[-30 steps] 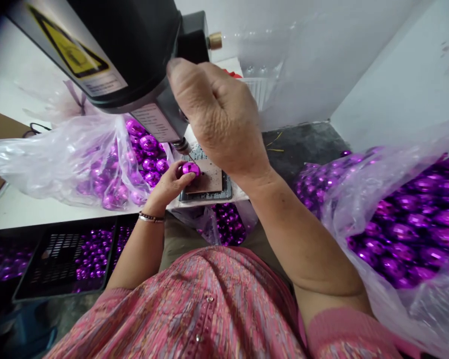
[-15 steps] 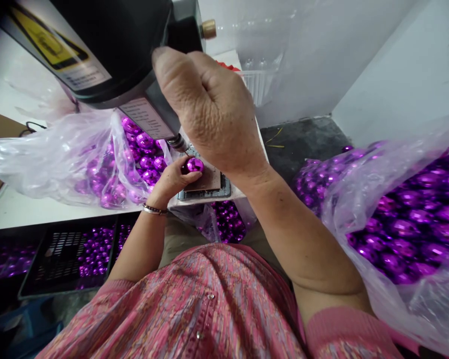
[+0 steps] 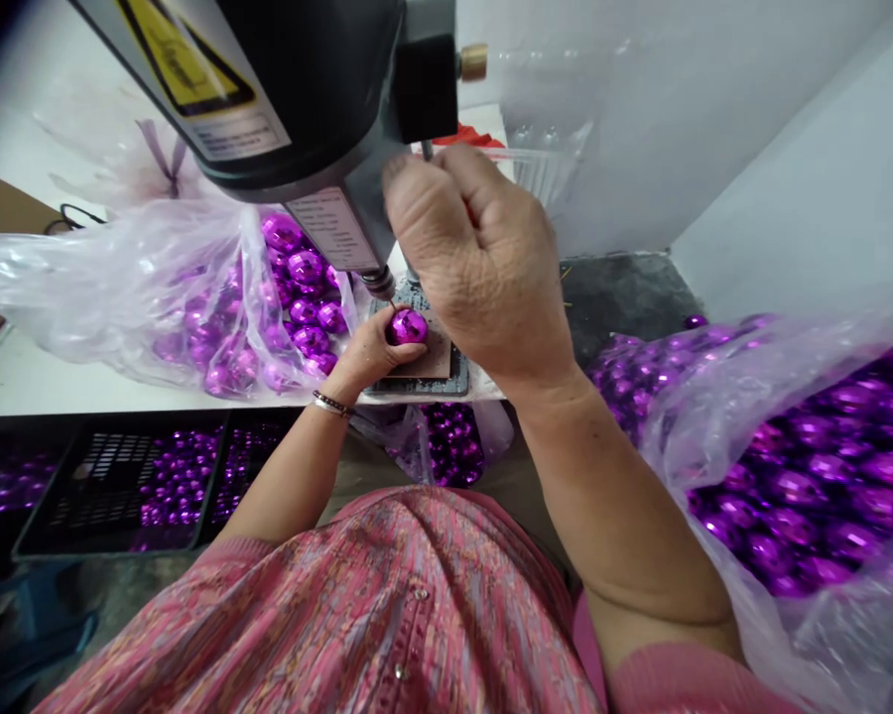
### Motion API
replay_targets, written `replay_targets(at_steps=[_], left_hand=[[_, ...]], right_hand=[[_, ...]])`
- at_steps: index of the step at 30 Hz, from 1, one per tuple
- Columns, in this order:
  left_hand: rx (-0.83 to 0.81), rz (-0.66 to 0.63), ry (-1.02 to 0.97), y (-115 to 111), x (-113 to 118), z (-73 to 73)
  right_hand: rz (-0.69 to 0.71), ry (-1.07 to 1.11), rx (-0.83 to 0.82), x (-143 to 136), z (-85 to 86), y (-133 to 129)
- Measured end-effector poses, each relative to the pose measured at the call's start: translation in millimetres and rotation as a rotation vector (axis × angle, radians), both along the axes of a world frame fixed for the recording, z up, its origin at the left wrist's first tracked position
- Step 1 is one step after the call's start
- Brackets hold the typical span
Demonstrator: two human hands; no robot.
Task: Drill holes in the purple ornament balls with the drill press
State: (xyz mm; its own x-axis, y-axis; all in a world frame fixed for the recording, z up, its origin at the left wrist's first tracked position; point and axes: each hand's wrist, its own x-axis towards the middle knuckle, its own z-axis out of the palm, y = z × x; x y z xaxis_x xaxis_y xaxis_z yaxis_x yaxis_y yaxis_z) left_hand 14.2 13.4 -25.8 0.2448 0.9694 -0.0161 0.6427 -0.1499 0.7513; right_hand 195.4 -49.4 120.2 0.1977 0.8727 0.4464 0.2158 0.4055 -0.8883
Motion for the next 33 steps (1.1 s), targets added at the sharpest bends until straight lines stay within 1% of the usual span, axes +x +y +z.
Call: replay_targets(at_steps=[5, 11, 19, 24, 31, 33], left_hand=[[-0.017, 0.002, 0.004, -3.4, 2.3, 5.5], [-0.007, -0.005, -0.021, -5.3, 2.1, 5.0], [0.009, 0.035, 0.007, -10.8, 5.6, 9.4], [0.001, 0.044, -0.03, -12.3, 5.6, 6.9], [0.013, 0.051, -0.032, -12.7, 5.8, 4.2], [0.013, 0.049, -0.04, -12.4, 6.0, 3.1]], right_hand=[[-0.012, -0.001, 0.035, 1.3, -6.4, -1.7], [-0.034, -0.095, 0.067, 4.5, -23.4, -3.3], [-0.034, -0.074, 0.081, 2.7, -34.8, -7.3], [-0.041, -0.075, 0.157, 0.6, -52.6, -3.5], [-0.124, -0.019, 0.231, -4.9, -70.1, 3.6], [-0.137, 0.004, 0.253, -7.1, -77.4, 5.3]])
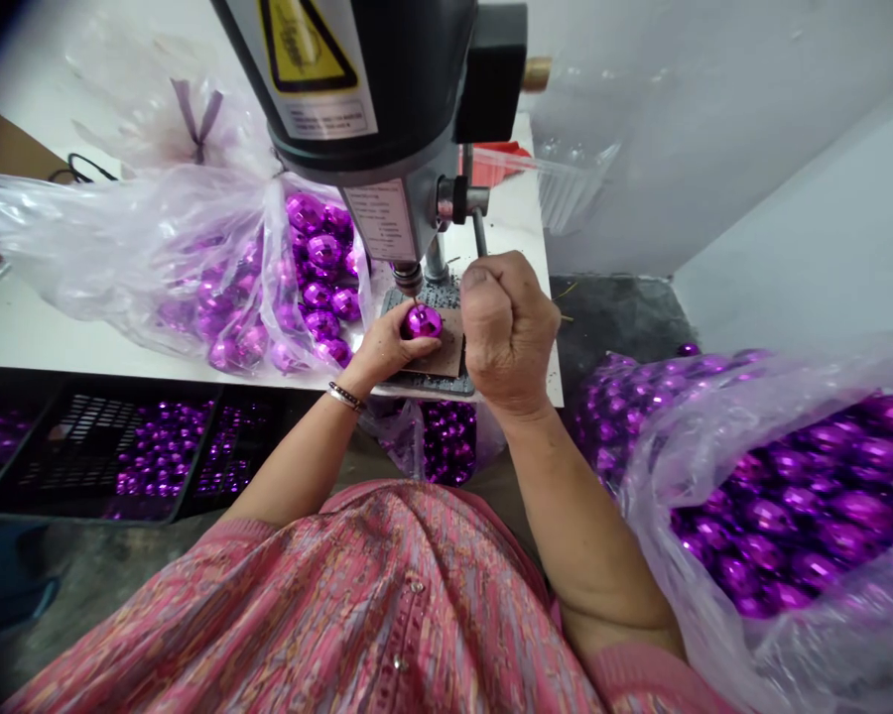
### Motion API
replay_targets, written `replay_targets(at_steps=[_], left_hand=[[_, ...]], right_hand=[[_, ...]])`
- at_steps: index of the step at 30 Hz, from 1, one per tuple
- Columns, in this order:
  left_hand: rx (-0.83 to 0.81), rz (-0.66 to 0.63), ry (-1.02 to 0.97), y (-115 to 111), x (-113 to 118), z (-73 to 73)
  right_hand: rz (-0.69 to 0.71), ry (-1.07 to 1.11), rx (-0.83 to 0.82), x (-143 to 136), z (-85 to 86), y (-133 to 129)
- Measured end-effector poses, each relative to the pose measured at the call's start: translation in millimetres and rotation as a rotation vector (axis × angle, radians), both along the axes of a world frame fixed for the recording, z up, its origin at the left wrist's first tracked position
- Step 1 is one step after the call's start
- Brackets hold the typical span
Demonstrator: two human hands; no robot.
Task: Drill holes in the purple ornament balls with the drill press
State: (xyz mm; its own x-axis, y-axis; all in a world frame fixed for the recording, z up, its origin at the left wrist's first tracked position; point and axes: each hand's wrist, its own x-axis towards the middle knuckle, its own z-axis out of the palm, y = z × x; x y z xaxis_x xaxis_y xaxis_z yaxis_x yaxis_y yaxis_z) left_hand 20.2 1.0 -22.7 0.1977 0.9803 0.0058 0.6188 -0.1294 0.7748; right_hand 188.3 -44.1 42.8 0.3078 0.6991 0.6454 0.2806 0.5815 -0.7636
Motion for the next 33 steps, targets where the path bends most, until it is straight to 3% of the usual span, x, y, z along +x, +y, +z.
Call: replay_targets(at_steps=[4, 6, 9, 13, 16, 19, 24, 26, 30, 33], left_hand=[[0.009, 0.037, -0.015, -0.7, 1.4, -2.3], [0.005, 0.055, -0.008, -2.1, 2.7, -2.1], [-0.011, 0.069, 0.009, -3.8, 4.6, 0.2], [-0.024, 0.07, 0.017, -5.3, 3.9, 3.7], [-0.017, 0.058, -0.002, -11.5, -0.4, 5.5], [-0.01, -0.054, -0.003, -27.1, -6.4, 7.1], [-0.095, -0.329, -0.013, -50.8, -21.8, 10.3], [-0.057, -0.251, 0.012, -49.1, -34.6, 12.1], [0.12, 0.199, 0.284, -34.2, -67.7, 18.4], [0.044, 0.325, 0.561, -32.6, -82.2, 24.6]], right_hand=[[0.009, 0.023, 0.023, -2.7, -15.5, 0.2], [0.015, 0.027, 0.02, -1.6, -13.1, -0.2], [0.014, 0.016, 0.0, 3.4, 15.1, 4.7], [-0.009, 0.026, -0.059, 8.2, 76.9, 23.6], [-0.03, 0.088, -0.276, 6.4, 107.0, 33.8], [-0.014, 0.135, -0.307, 4.4, 113.7, 32.9], [-0.048, 0.169, -0.336, 7.0, 107.4, 24.9], [-0.052, 0.177, -0.331, 7.5, 105.6, 23.6], [-0.023, 0.196, -0.282, 6.2, 101.4, 23.0], [0.005, 0.177, -0.241, 6.6, 95.2, 23.0]])
